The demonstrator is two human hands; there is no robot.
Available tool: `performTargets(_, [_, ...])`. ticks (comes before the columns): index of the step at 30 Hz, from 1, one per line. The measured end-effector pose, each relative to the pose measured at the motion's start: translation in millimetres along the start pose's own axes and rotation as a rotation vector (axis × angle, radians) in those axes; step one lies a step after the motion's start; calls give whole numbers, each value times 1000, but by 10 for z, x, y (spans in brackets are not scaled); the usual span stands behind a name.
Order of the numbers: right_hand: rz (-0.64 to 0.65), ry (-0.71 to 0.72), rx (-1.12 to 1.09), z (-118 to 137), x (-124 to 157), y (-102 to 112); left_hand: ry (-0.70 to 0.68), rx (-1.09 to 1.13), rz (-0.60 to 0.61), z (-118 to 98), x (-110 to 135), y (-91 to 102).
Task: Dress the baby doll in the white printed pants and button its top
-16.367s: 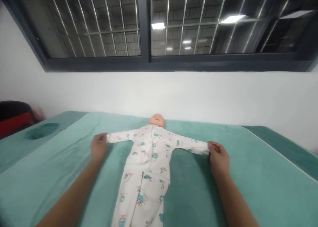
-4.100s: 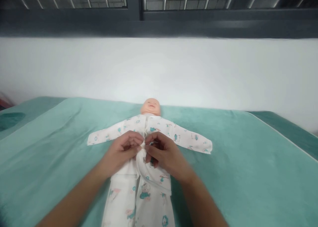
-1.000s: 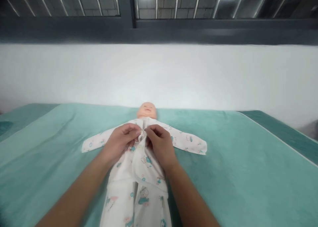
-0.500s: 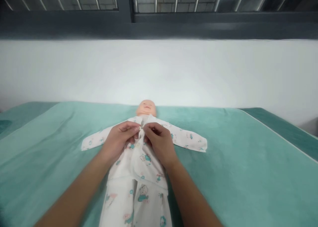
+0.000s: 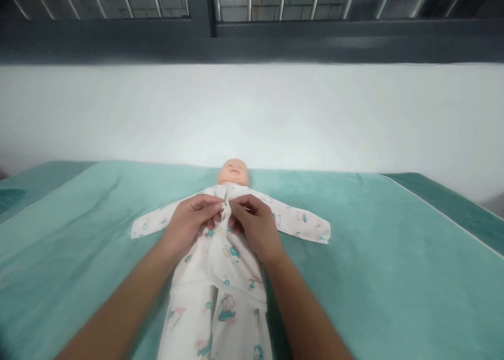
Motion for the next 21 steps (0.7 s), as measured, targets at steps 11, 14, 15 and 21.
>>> performTargets(11, [15,-29,155,22,26,-31,-16,16,-3,-1,2,7])
performTargets(14, [15,-16,197,38,32,-41,-20,12,-16,4,-6,16])
performTargets(15, [12,-14,208,39,33,-44,-22,7,-19,2,-7,18])
performTargets(21, [-24,-13,236,22,41,-56,-18,-3,23,-23,16,0])
Point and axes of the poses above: each hand's wrist, its own x-axis away from the middle knuckle, its own y-axis out of the back of the hand, z = x × y, the point moved 5 cm from there along -x, towards the middle knuckle, and after that the axes turned 4 degrees about -z, right-handed, at the moved point
